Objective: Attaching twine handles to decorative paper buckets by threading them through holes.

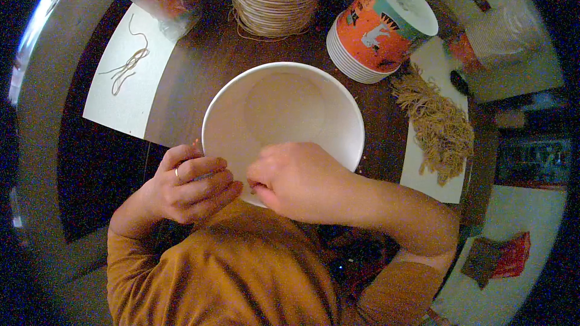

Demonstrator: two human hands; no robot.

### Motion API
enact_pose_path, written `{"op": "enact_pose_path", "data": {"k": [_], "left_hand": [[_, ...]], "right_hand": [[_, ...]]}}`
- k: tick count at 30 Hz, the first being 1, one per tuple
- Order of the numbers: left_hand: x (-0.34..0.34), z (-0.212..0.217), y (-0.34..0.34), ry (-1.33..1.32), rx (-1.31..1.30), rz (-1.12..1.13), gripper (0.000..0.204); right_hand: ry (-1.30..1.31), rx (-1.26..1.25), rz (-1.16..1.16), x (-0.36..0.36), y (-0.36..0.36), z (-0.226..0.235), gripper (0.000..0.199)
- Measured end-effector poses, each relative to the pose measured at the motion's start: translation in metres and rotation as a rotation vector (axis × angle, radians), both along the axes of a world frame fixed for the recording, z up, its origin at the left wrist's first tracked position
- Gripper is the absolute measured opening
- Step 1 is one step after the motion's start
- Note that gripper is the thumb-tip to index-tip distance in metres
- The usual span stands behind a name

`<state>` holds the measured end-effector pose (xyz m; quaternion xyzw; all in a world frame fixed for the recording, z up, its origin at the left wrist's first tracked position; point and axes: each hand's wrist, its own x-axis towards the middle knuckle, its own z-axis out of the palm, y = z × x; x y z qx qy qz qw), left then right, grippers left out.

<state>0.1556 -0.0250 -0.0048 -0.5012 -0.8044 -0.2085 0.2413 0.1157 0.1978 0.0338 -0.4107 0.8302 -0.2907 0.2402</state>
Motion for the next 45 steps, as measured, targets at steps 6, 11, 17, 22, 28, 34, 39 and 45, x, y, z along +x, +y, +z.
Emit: {"op": "enact_pose_path", "data": {"k": [6, 11, 17, 22, 28, 34, 39, 45], "left_hand": [[-0.011, 0.001, 0.002, -0.03, 0.043, 0.017, 0.023], [-0.034, 0.007, 0.006, -0.108, 0.057, 0.049, 0.022], [-0.048, -0.004, 0.025, -0.033, 0.284, 0.323, 0.033], [-0.019, -0.018, 0.044, -0.211, 0.36, 0.266, 0.034], [-0.023, -0.036, 0.059, -0.033, 0.364, 0.397, 0.027], [-0.018, -0.023, 0.042, -0.726, 0.52, 0.224, 0.011], [-0.013, -0.019, 0.021, -1.013, 0.837, -0.012, 0.006], [-0.008, -0.009, 0.044, -1.28, 1.015, -0.196, 0.01]], "right_hand": [[0.024, -0.002, 0.021, -0.002, 0.001, 0.005, 0.005], [0.149, -0.027, -0.058, 0.006, 0.005, 0.028, 0.01], [0.259, -0.057, -0.273, -0.005, 0.013, 0.009, 0.014], [0.176, -0.109, -0.355, -0.007, 0.02, -0.002, 0.015], [0.102, -0.102, -0.39, -0.012, 0.02, -0.001, 0.015], [0.124, -0.116, -0.398, -0.011, 0.027, 0.008, 0.032], [-0.003, 0.047, -0.453, -0.006, 0.035, 0.036, 0.04], [0.389, -0.127, -0.302, 0.025, 0.026, 0.018, 0.031]]}}
